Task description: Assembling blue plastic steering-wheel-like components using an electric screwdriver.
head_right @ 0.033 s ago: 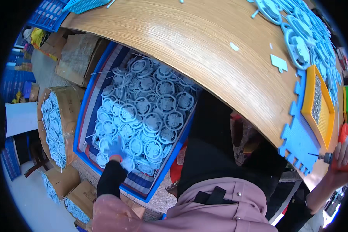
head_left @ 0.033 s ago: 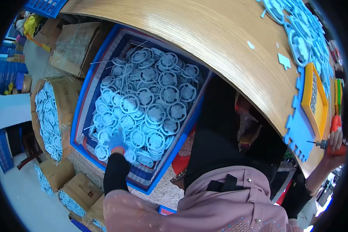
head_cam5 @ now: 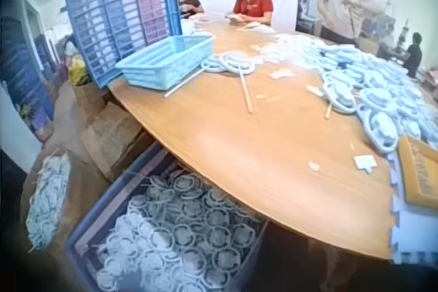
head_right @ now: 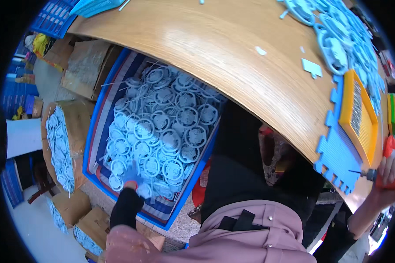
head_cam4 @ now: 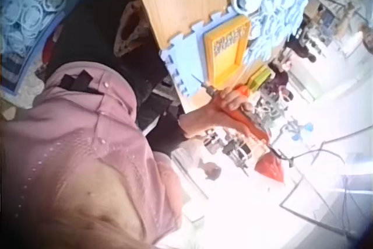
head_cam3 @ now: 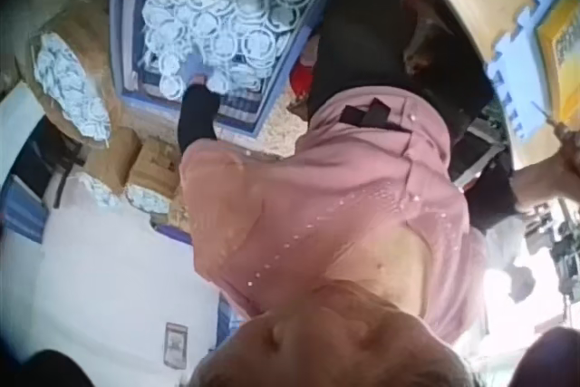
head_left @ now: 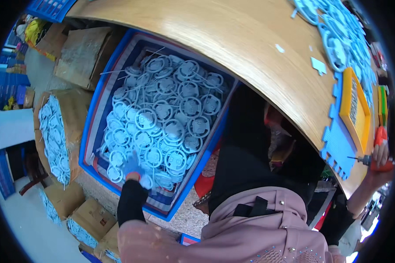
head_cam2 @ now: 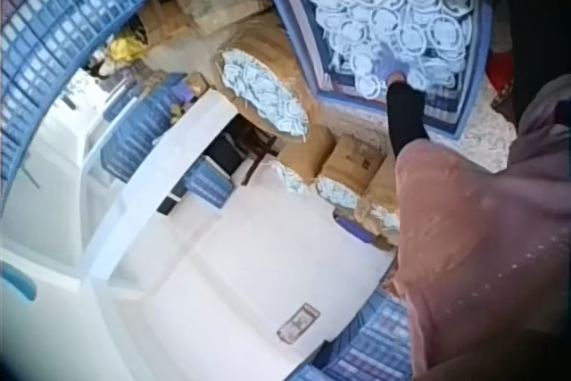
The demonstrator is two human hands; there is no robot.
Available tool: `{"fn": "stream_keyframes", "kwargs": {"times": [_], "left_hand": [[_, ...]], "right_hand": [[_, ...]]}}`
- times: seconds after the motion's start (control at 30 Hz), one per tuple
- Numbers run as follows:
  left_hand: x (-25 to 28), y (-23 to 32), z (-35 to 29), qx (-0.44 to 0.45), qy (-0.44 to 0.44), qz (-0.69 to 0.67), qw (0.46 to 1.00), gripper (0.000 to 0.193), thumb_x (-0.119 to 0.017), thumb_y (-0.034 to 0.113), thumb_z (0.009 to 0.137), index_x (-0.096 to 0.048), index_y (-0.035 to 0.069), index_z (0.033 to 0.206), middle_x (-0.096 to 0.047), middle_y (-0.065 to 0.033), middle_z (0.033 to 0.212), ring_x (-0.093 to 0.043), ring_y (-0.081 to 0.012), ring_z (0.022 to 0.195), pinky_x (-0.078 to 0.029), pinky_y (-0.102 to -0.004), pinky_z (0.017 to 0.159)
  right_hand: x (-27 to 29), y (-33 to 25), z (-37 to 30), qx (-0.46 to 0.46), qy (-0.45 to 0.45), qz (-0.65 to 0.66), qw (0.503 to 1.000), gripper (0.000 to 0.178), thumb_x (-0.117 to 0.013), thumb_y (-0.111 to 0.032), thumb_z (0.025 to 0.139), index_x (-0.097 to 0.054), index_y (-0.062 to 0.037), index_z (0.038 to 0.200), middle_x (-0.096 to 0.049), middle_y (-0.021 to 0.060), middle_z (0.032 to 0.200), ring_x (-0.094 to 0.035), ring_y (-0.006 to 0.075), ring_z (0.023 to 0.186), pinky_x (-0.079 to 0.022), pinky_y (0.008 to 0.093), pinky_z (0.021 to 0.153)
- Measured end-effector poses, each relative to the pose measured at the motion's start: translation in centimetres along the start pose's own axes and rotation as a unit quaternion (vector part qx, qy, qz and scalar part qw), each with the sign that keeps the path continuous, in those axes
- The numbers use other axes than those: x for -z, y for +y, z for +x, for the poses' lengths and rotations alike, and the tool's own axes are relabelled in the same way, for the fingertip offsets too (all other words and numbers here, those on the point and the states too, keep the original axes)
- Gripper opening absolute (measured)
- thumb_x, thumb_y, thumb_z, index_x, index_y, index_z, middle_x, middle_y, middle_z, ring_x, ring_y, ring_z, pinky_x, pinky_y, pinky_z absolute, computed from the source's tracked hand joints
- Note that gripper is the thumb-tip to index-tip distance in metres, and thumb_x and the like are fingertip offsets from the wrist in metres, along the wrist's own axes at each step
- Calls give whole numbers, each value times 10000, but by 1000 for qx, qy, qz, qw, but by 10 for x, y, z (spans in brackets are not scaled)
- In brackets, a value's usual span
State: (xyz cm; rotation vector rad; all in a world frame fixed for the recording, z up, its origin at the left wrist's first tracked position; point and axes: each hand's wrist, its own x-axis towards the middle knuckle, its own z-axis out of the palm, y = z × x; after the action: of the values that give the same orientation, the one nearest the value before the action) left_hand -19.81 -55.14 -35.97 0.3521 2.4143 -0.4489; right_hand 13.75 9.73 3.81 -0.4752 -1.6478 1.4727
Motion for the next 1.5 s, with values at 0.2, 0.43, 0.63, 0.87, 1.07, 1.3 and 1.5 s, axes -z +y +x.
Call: {"fn": "stream_keyframes", "kwargs": {"times": [0.2, 0.43, 0.63, 0.87, 1.07, 1.3, 1.5], "left_hand": [[-130, 4, -59, -35, 30, -204, 978, 626, -650, 339, 791, -490, 21, 1306, -599, -230, 1142, -576, -374, 1046, -452, -405, 925], [273, 194, -151, -313, 455, -392, 736, 300, -649, 87, 756, -631, 14, 1046, -630, -154, 854, -590, -328, 771, -463, -425, 703], [451, 373, -167, -670, 367, -18, 646, 542, -580, 388, 855, -516, 23, 1250, -420, -181, 1386, -392, -382, 1278, -300, -508, 1041], [516, 361, -79, -520, 289, 141, 792, 684, -519, 470, 874, -389, 35, 1386, -320, -184, 1469, -254, -367, 1380, -189, -502, 1114], [610, 347, 154, -387, 403, 369, 742, 680, -500, 481, 876, -380, 41, 1380, -357, -245, 1420, -352, -404, 1302, -263, -506, 1081], [670, 623, -55, -531, 437, -158, 708, 603, -552, 503, 852, -542, 64, 1266, -524, -199, 1292, -453, -324, 1243, -307, -395, 1071], [602, 769, -197, -681, 423, 63, 594, 743, -665, 576, 704, -513, 181, 1316, -447, -143, 1379, -361, -389, 1304, -280, -531, 1057]], "right_hand": [[-63, -17, 1, 23, -11, 22, 999, 709, -569, -738, 696, -483, -83, 954, -440, -33, 602, -434, 83, 476, -378, 242, 473], [-56, -13, 11, 64, 20, 86, 994, 690, -547, -727, 726, -444, -71, 914, -428, -13, 566, -443, 104, 436, -412, 251, 419], [-21, 4, 19, 87, 39, 99, 991, 704, -552, -740, 697, -436, -76, 899, -438, -4, 549, -466, 122, 424, -430, 260, 412], [47, -16, 29, 118, 51, 100, 987, 684, -665, -665, 680, -480, -38, 880, -515, 38, 556, -510, 157, 424, -441, 280, 404], [90, -5, 57, 114, 8, 138, 984, 661, -717, -601, 705, -485, -17, 907, -558, 79, 608, -552, 192, 477, -476, 297, 460], [132, -5, 67, 96, 15, 75, 992, 664, -707, -591, 735, -495, 0, 951, -577, 107, 665, -572, 220, 546, -477, 334, 519], [142, 9, 80, 104, 14, 67, 992, 691, -707, -615, 715, -508, 0, 959, -590, 110, 691, -581, 221, 579, -477, 351, 550]]}}
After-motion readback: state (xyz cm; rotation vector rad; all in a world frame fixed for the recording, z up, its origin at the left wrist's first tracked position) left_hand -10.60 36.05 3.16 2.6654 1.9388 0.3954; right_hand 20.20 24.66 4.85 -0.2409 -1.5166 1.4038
